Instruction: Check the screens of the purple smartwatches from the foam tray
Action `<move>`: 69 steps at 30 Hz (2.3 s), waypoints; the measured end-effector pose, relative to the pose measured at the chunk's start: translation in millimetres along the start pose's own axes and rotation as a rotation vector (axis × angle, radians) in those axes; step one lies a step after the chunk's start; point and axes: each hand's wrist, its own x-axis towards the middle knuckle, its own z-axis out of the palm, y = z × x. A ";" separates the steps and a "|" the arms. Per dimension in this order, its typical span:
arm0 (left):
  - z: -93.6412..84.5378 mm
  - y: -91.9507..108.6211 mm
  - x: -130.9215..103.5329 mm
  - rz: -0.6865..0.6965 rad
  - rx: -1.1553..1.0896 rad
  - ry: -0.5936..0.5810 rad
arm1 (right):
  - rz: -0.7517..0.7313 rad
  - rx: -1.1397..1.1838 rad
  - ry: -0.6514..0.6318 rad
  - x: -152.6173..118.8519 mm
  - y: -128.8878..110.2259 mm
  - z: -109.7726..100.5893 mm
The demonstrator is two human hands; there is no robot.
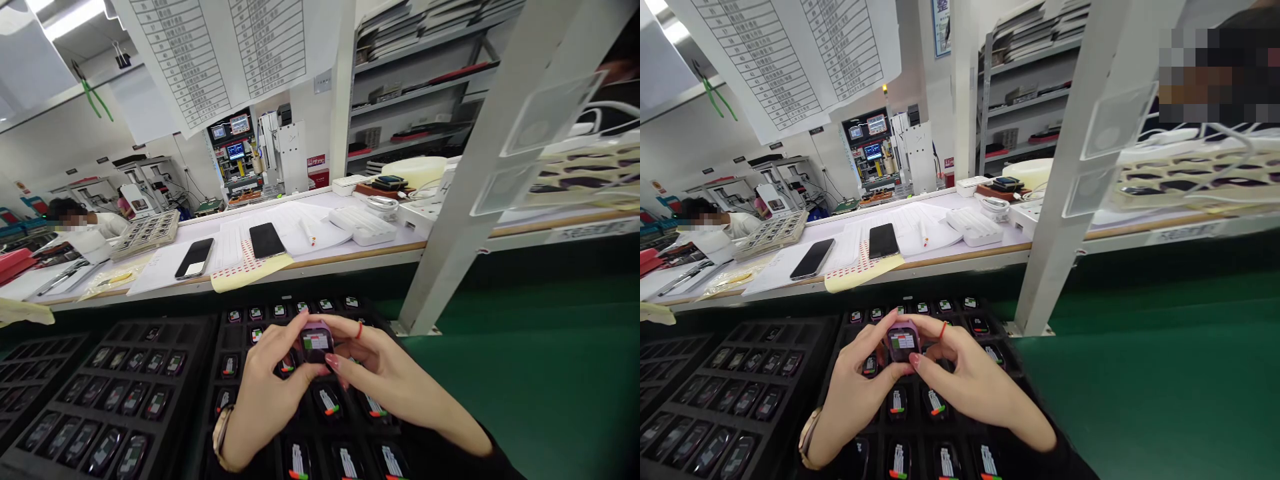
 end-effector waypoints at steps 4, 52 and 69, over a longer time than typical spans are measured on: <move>0.5 -0.8 1.2 -0.007 -0.014 0.000 | -0.010 0.002 -0.002 1.9 -0.6 0.5; -70.5 -116.1 3.6 -0.475 0.064 0.076 | -0.055 -0.082 0.212 -21.5 -27.8 -42.4; -87.5 -212.0 14.5 -0.699 0.316 -0.257 | 0.258 -0.505 -0.062 29.3 61.4 -72.9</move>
